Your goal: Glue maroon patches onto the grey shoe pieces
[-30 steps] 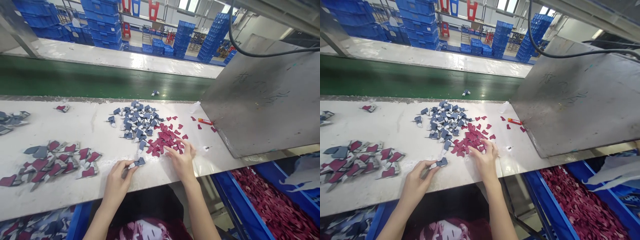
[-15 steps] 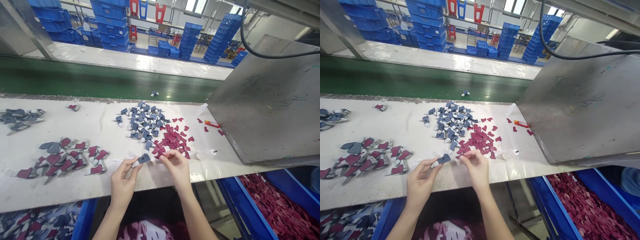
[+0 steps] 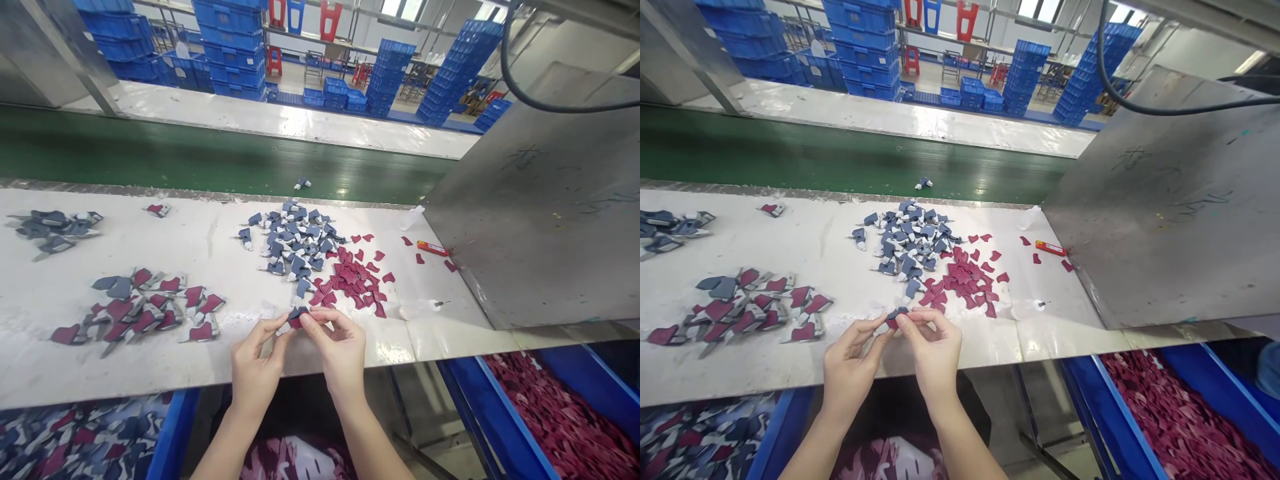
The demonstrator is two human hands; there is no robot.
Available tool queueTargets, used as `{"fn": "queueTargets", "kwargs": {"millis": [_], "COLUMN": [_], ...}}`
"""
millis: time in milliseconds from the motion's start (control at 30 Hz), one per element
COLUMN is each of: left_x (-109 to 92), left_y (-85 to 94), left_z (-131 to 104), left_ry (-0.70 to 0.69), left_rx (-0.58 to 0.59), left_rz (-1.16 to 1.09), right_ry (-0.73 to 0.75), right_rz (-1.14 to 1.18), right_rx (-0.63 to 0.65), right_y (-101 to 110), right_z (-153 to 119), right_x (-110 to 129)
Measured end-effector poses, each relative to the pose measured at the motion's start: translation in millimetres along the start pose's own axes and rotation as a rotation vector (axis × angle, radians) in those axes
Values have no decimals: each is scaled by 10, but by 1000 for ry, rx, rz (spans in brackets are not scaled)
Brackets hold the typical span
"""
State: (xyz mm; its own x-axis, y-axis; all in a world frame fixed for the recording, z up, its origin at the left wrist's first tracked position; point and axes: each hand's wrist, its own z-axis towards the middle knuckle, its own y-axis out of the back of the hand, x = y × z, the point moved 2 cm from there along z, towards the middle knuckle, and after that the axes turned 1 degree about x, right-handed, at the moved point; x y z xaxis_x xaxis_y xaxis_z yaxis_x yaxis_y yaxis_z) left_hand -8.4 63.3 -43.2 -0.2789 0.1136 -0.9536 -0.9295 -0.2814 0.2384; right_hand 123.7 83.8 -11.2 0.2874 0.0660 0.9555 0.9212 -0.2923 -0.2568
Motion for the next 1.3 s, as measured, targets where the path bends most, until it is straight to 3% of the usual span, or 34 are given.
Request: {"fn": "queueTargets", "kwargs": {"millis": [133,300,500,700,800,967,1067,1300], "left_x": [-19,-81,-101,-127,-170,-220,-227,-260], "left_y": [3,4,-35,-9,9,29,39,-14], "left_z": [-25,-36,-14,-7,-3,-8,-16,-20], "left_ry": [12,50,171,229,218,191,198,205], "left_rx": [1,56,-8,8,23,40,49,97], "left_rz": [-11,-112,-231,-315,-347,-337,-312,-303], "right_ry": [35,183,370,405,350,199,269,429], "right_rz": [-7,-84,-198,-239,-207,-147,-273,-419], "right_rx": [-15,-45,-62,-35,22,236,350,225], "right_y": [-9,-4,-4,29,56,80,73,36], "right_z": [-25,-87,-142,-165,-145,-68,-53,-116], "right_x": [-27,-117,-175,-173,-118,-18,8,-99]}}
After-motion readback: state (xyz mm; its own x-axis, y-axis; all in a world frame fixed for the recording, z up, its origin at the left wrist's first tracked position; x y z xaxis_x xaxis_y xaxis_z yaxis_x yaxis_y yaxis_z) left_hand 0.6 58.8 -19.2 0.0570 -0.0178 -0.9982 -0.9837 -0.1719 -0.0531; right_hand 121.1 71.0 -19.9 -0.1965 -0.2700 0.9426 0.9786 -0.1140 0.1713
